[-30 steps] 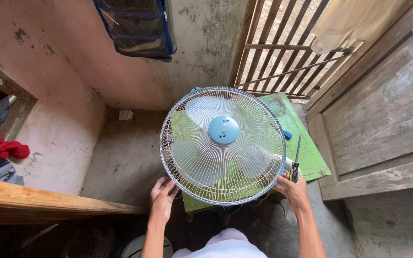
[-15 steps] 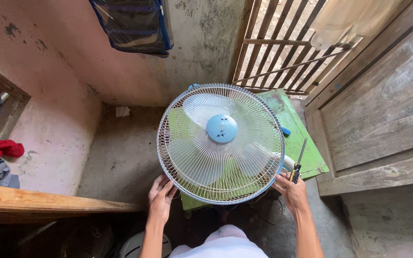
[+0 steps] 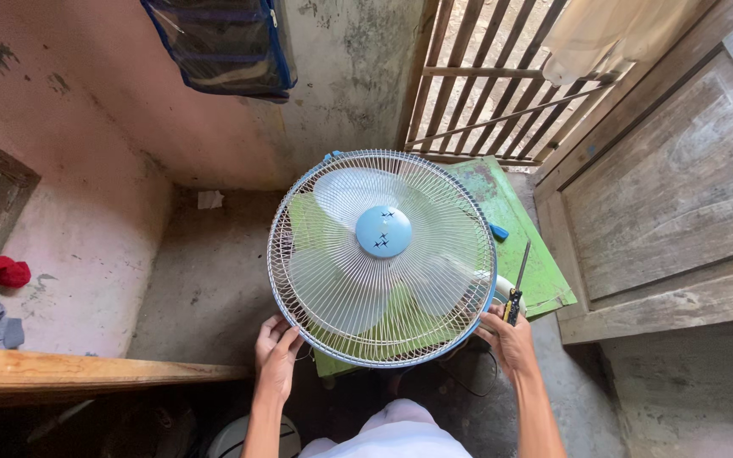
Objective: The person adjusts the front grill of a standing electric fan and uses a screwdriver to tighten a screw on the grill's mounting bracket. The fan remains on a green table throughout the clip.
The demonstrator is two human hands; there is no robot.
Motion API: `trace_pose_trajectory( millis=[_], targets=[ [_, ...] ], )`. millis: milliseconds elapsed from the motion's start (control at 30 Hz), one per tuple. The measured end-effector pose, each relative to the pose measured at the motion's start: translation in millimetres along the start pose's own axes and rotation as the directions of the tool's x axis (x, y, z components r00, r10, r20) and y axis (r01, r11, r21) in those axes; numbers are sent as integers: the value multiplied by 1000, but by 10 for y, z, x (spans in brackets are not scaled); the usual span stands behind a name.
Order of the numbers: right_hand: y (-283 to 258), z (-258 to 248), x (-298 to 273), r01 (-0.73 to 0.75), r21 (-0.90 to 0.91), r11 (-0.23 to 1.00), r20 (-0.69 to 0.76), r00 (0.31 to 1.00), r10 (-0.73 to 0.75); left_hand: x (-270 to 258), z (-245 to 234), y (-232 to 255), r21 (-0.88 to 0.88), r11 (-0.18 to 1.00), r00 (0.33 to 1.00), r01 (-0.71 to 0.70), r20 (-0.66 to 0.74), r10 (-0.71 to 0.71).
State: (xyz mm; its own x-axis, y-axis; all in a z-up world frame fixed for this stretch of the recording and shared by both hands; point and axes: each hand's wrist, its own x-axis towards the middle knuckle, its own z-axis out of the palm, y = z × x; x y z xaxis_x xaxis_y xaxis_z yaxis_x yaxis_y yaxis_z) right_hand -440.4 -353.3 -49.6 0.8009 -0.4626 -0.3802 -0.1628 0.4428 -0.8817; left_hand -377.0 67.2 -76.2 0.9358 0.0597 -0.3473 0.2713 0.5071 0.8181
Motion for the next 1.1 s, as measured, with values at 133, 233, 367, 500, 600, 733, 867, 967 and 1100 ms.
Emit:
trace_pose_trajectory(
  millis=[133,233,367,500,600,733,867,967,1100],
  targets=[
    [56,-39,-33,-5,53,999,-20,1000,6,-50,3,-2,-74,993,996,87,21,-86],
    [127,-25,-46,7,116,993,-26,1000,-4,-55,-33,-12,-141,977,987,161,50,-156],
    [177,-9,-77,-2,123,992,-76,997,11,-54,-61,-53,-219,954,978,205,69,-195],
    [162,19,-118,-25,137,990,-98,994,38,-97,-40,-30,-179,962,979,205,24,-204],
    [147,50,-152,-39,146,989,-82,995,51,-163,4,25,-65,967,969,245,19,-245],
    [158,70,-176,-36,134,990,-82,995,47,-264,78,26,4,939,938,343,48,-343],
    [215,77,-191,-16,150,989,-112,993,33,-296,106,28,-11,938,934,348,92,-345],
    [257,96,-196,13,141,990,-100,995,2,-329,112,44,5,949,946,317,76,-316],
    [256,68,-162,39,107,993,-91,995,-29,-355,154,21,48,960,958,276,70,-279]
  ],
)
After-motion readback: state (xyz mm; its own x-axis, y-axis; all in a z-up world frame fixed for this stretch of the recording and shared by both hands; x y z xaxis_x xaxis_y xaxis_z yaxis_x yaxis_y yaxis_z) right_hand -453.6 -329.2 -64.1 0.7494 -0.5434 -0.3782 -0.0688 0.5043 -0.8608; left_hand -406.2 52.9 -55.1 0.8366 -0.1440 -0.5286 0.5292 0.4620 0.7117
